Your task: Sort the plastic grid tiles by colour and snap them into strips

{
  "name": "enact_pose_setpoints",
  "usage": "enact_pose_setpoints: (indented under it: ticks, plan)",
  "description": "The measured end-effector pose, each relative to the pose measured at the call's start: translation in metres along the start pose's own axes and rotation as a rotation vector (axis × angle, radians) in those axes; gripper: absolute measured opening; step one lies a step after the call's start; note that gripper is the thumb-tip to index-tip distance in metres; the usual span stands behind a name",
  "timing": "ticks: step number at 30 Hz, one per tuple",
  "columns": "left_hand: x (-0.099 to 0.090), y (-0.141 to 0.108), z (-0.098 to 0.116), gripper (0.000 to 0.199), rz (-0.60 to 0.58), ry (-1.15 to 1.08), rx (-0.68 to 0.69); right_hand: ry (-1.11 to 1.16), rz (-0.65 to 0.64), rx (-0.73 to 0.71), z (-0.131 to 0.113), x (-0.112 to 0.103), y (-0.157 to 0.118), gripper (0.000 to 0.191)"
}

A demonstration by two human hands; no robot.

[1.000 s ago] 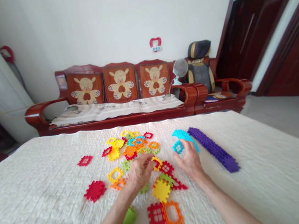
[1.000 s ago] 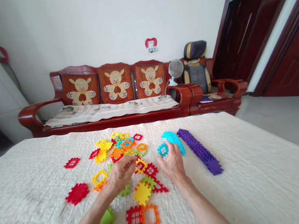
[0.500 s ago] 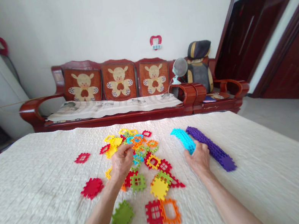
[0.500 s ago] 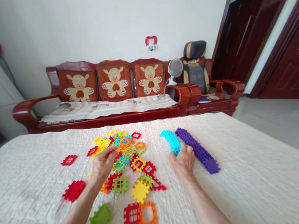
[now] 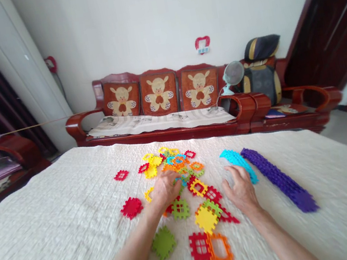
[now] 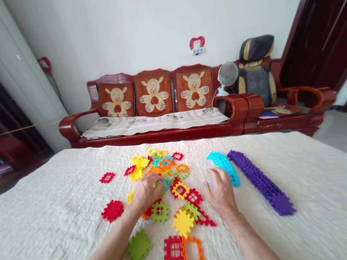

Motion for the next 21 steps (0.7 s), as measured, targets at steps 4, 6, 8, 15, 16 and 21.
enact_pose_setpoints:
  ticks: [4, 6, 8, 15, 16, 21]
  plan:
    - [0.013, -0.003, 0.011, 0.020, -0.084, 0.199, 0.031, 0.038, -0.018, 0.012, 0.005, 0.006, -0.002, 0.032]
    - [0.015, -0.003, 0.011, 0.021, -0.093, 0.255, 0.009, 0.048, -0.020, 0.009, 0.006, 0.006, -0.003, 0.031]
    - [0.016, -0.004, 0.010, 0.022, -0.114, 0.283, 0.003, 0.059, -0.027, 0.007, 0.007, 0.007, -0.002, 0.030]
    - [0.016, -0.003, 0.012, 0.028, -0.168, 0.306, 0.000, 0.083, -0.049, 0.034, 0.007, 0.010, -0.002, 0.029]
    - [0.017, -0.003, 0.012, 0.028, -0.179, 0.306, 0.004, 0.087, -0.052, 0.038, 0.007, 0.010, -0.002, 0.029]
    - [0.018, -0.002, 0.012, 0.027, -0.225, 0.303, 0.005, 0.101, -0.059, 0.039, 0.005, 0.011, -0.002, 0.028]
Point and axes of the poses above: each hand's wrist, its own y-axis towards the middle knuckle, its own x-axis out of the palm, z = x × y, the point moved 9 cm from there along y, towards the middle knuckle, and after that the axes turned 12 degrees about y, right-handed, at the moved point
